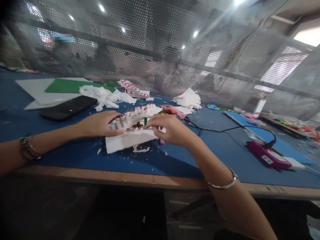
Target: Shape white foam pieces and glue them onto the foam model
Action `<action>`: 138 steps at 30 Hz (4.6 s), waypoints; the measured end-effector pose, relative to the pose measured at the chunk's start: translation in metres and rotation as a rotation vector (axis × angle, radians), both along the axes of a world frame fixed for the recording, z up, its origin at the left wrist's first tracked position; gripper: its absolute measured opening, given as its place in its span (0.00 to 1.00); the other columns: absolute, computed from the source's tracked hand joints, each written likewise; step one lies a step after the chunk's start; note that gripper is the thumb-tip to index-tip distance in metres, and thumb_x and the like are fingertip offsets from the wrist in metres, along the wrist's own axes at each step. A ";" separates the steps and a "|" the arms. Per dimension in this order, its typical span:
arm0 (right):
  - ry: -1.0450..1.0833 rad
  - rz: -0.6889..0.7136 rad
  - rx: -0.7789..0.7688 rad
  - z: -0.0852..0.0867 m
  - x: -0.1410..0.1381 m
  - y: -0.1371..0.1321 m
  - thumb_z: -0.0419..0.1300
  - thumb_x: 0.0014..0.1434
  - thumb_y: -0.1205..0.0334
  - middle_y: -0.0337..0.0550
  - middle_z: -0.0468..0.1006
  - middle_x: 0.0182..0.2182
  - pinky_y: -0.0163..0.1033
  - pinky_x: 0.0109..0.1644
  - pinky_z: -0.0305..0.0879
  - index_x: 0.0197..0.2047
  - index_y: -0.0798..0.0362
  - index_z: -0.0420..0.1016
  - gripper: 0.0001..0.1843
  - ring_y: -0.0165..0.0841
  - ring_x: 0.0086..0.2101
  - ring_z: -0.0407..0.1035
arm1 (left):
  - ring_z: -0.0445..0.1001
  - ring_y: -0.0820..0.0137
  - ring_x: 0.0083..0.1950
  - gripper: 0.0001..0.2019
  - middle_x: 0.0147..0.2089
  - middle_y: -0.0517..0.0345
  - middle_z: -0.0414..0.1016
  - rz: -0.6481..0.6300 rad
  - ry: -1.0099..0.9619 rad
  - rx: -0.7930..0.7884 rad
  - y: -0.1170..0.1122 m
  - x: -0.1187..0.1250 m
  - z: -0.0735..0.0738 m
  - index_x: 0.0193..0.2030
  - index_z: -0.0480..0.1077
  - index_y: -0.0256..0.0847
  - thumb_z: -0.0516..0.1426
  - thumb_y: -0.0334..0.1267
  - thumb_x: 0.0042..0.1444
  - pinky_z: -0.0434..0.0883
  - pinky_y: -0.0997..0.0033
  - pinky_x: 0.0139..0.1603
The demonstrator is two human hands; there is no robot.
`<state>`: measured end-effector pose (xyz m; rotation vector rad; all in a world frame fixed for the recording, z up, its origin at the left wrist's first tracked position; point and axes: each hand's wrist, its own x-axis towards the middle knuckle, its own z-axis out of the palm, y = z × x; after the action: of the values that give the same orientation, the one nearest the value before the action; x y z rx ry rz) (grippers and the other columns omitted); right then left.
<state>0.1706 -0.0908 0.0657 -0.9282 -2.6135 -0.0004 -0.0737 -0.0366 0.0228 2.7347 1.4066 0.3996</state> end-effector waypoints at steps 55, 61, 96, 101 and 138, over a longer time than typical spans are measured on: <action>-0.349 -0.629 0.010 -0.036 -0.051 0.007 0.42 0.59 0.58 0.48 0.76 0.32 0.35 0.25 0.47 0.41 0.54 0.67 0.16 0.36 0.29 0.69 | 0.65 0.54 0.44 0.29 0.43 0.42 0.66 0.028 0.012 0.019 -0.008 0.008 -0.002 0.42 0.61 0.33 0.46 0.58 0.45 0.63 0.60 0.39; -0.396 -0.637 0.029 -0.035 -0.052 0.008 0.40 0.60 0.59 0.50 0.76 0.31 0.36 0.26 0.50 0.41 0.54 0.68 0.17 0.36 0.29 0.69 | 0.66 0.56 0.42 0.28 0.41 0.43 0.67 0.024 0.026 0.023 -0.010 0.008 -0.001 0.42 0.61 0.33 0.45 0.58 0.46 0.64 0.61 0.38; -0.449 -0.312 0.089 -0.030 -0.038 0.002 0.45 0.57 0.71 0.49 0.75 0.35 0.36 0.30 0.55 0.42 0.58 0.68 0.13 0.35 0.33 0.69 | 0.61 0.58 0.48 0.32 0.44 0.43 0.63 -0.009 0.022 0.156 -0.009 0.006 -0.002 0.44 0.63 0.29 0.46 0.60 0.45 0.62 0.62 0.48; -0.370 -0.286 0.013 -0.024 -0.035 0.001 0.46 0.57 0.66 0.49 0.75 0.37 0.36 0.31 0.55 0.44 0.56 0.68 0.14 0.35 0.35 0.69 | 0.61 0.58 0.48 0.32 0.44 0.43 0.63 -0.008 0.013 0.146 -0.008 0.006 0.000 0.42 0.64 0.29 0.46 0.60 0.45 0.61 0.61 0.49; -0.050 -0.165 0.022 -0.016 -0.020 -0.003 0.49 0.52 0.67 0.42 0.74 0.28 0.34 0.36 0.57 0.33 0.56 0.72 0.11 0.28 0.29 0.64 | 0.65 0.58 0.47 0.30 0.49 0.43 0.61 0.049 0.005 0.010 -0.006 0.001 -0.001 0.45 0.62 0.34 0.45 0.59 0.46 0.65 0.63 0.42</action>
<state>0.1502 -0.0943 0.0498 -1.1467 -2.5682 -0.0954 -0.0724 -0.0427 0.0222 2.7157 1.4792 0.4042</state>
